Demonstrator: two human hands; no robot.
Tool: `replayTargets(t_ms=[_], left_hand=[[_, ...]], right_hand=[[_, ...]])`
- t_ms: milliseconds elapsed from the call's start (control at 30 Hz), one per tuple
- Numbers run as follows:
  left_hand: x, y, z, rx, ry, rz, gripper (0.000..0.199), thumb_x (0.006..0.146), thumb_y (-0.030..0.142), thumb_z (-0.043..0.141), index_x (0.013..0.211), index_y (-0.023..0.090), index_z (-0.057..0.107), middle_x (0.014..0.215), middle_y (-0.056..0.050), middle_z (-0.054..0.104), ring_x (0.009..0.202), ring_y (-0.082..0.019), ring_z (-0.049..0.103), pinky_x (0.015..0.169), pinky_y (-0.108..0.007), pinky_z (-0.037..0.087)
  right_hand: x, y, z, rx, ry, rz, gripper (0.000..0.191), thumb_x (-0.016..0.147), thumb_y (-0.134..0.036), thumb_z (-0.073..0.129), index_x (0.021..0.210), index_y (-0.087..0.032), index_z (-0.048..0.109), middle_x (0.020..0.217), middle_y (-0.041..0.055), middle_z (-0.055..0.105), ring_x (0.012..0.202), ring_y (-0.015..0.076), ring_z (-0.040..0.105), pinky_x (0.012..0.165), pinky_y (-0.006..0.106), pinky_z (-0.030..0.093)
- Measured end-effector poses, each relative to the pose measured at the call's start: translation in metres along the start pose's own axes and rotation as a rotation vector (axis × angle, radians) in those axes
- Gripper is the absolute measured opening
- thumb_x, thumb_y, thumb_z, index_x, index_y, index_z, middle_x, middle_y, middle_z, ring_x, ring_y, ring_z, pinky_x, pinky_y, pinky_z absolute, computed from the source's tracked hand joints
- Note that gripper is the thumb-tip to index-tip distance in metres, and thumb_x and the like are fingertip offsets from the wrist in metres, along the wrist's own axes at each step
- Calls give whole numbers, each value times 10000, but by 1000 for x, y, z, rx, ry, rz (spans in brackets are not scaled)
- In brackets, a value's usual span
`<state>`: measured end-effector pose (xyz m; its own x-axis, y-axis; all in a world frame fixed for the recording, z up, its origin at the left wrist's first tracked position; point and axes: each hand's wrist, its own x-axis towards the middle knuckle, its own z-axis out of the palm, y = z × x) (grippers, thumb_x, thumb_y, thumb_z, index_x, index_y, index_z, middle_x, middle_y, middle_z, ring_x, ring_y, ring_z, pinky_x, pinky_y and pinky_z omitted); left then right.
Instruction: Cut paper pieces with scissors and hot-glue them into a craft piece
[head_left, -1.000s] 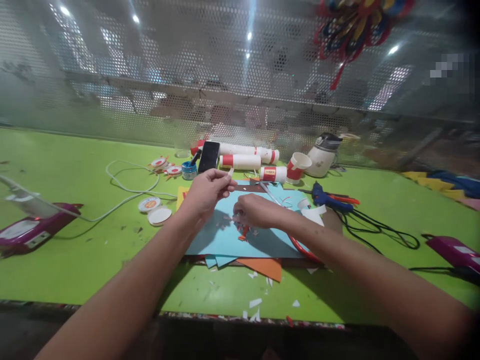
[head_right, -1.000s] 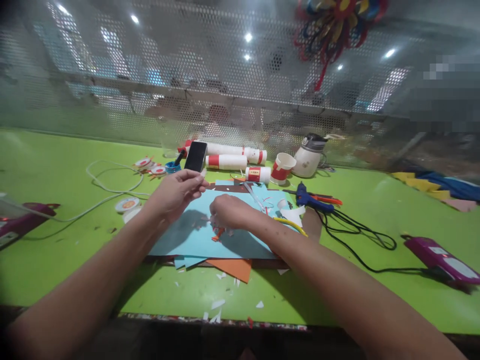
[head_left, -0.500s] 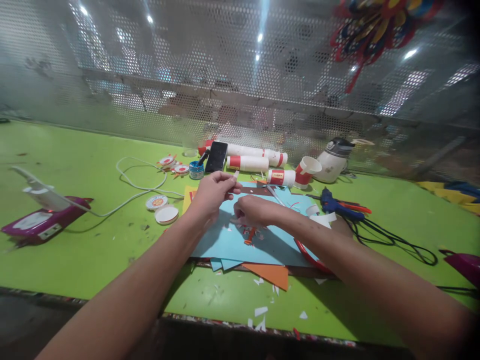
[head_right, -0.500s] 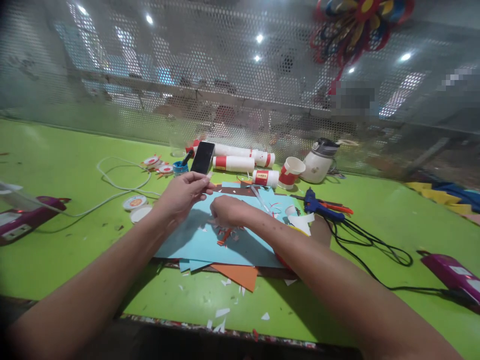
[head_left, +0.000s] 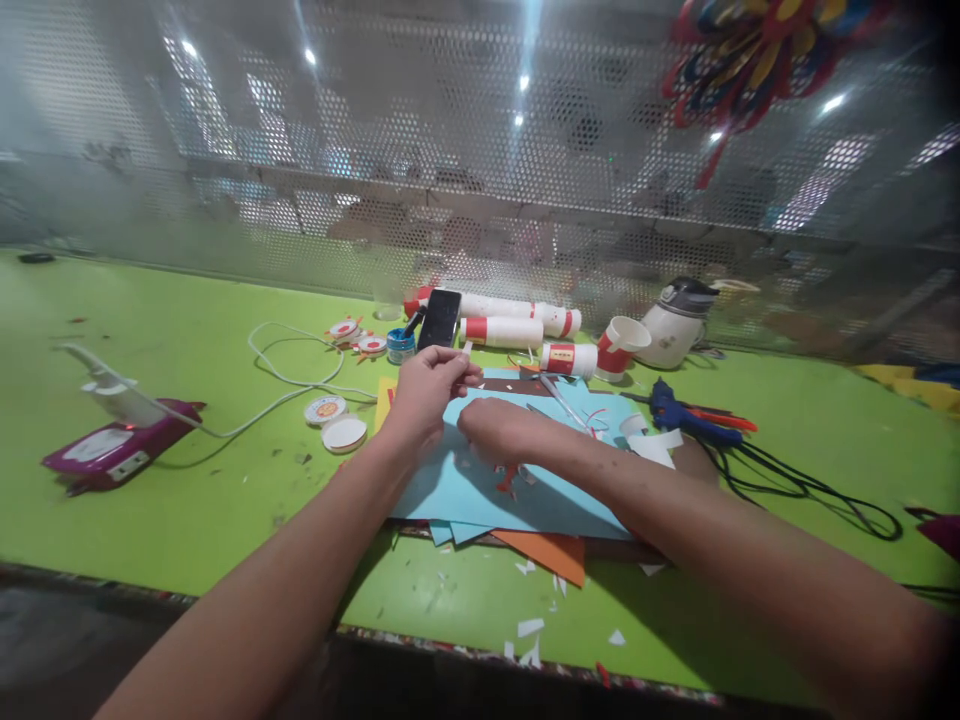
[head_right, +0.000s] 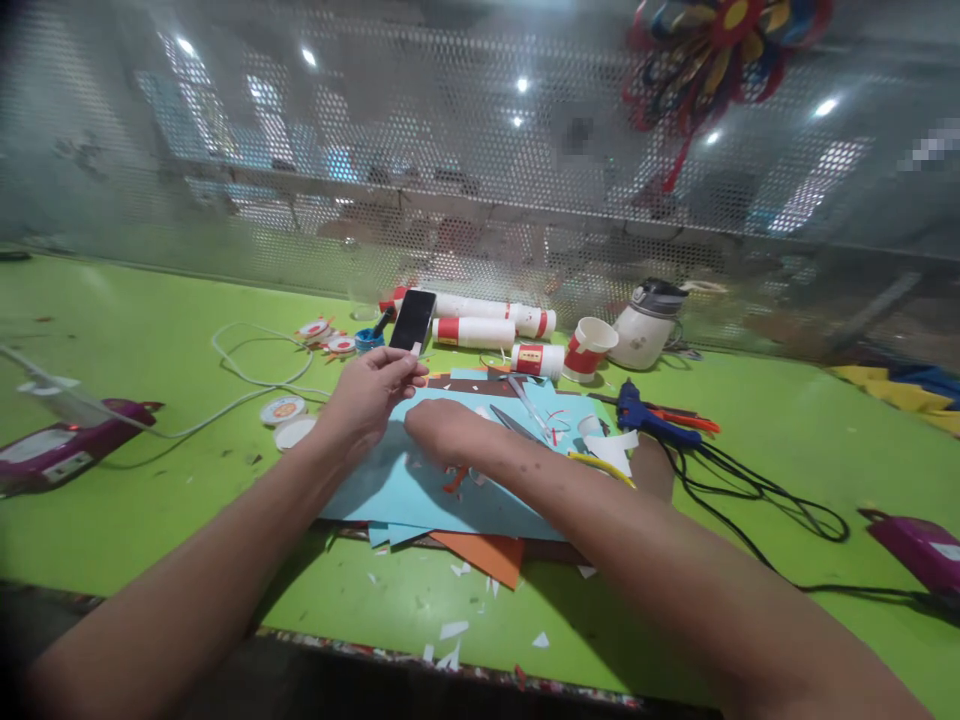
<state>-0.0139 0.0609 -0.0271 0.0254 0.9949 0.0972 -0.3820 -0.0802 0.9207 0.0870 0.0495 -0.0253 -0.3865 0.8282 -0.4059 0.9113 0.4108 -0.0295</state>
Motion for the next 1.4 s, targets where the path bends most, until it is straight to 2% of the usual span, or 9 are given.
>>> replayTargets(t_ms=[200, 433, 600, 767, 933, 1000, 1100, 1200, 1400], left_hand=[[-3, -3, 1, 19, -21, 4, 54, 732, 126, 630, 721, 125, 577, 608, -20, 647, 526, -87, 581, 500, -194, 400], [-17, -5, 12, 39, -165, 10, 106, 729, 198, 695, 726, 135, 609, 698, -34, 671, 676, -127, 619, 618, -237, 456], [-36, -12, 25, 24, -373, -56, 182, 680, 260, 765, 700, 124, 646, 842, -66, 685, 792, -167, 618, 723, -298, 486], [-43, -14, 27, -24, -465, -140, 161, 727, 260, 739, 748, 125, 654, 817, -56, 679, 801, -160, 625, 779, -302, 475], [-44, -8, 25, -84, -513, -177, 116, 758, 221, 719, 747, 125, 655, 761, -32, 661, 744, -109, 605, 712, -217, 453], [-46, -5, 24, -111, -541, -199, 109, 767, 208, 711, 736, 120, 655, 734, -27, 651, 703, -92, 591, 687, -200, 445], [-47, 0, 23, -149, -580, -238, 113, 768, 204, 709, 722, 118, 652, 722, -20, 637, 669, -76, 580, 657, -182, 440], [-48, 6, 22, -171, -635, -304, 113, 758, 189, 718, 719, 107, 652, 710, -23, 632, 627, -62, 567, 614, -167, 431], [-49, 7, 22, -155, -651, -380, 108, 762, 205, 722, 734, 127, 652, 812, -66, 696, 751, -134, 648, 662, -223, 473]], right_hand=[[-7, 20, 0, 331, 195, -13, 257, 914, -283, 589, 1138, -158, 600, 1163, 79, 620, 969, 213, 631, 815, 408, 531], [-44, 63, 13, 1085, 567, 17, 193, 949, -299, 533, 1014, -132, 605, 892, 21, 652, 689, 123, 637, 600, 277, 538], [-62, 62, 27, 1438, 789, 32, 138, 929, -250, 564, 869, -130, 598, 750, -25, 607, 597, 95, 592, 532, 231, 499], [-62, 48, 31, 1565, 935, 30, 148, 903, -219, 601, 785, -131, 593, 661, -58, 569, 505, 67, 528, 473, 197, 449], [-68, 38, 33, 1624, 959, -49, 136, 809, -178, 656, 693, -138, 599, 532, -73, 535, 443, 59, 453, 424, 182, 344], [-75, 38, 33, 1645, 909, -116, 73, 777, -210, 662, 764, -147, 628, 541, -58, 563, 464, 72, 476, 441, 198, 347], [-87, 43, 29, 1627, 770, -258, 217, 748, -287, 692, 917, -152, 669, 665, -2, 648, 539, 107, 545, 492, 241, 399], [-96, 49, 24, 1561, 697, -360, 218, 703, -310, 747, 830, -139, 697, 670, 21, 672, 551, 115, 555, 524, 263, 424], [-99, 55, 19, 1457, 792, -321, 227, 711, -354, 750, 678, -148, 659, 570, -8, 638, 515, 97, 531, 500, 238, 411]])
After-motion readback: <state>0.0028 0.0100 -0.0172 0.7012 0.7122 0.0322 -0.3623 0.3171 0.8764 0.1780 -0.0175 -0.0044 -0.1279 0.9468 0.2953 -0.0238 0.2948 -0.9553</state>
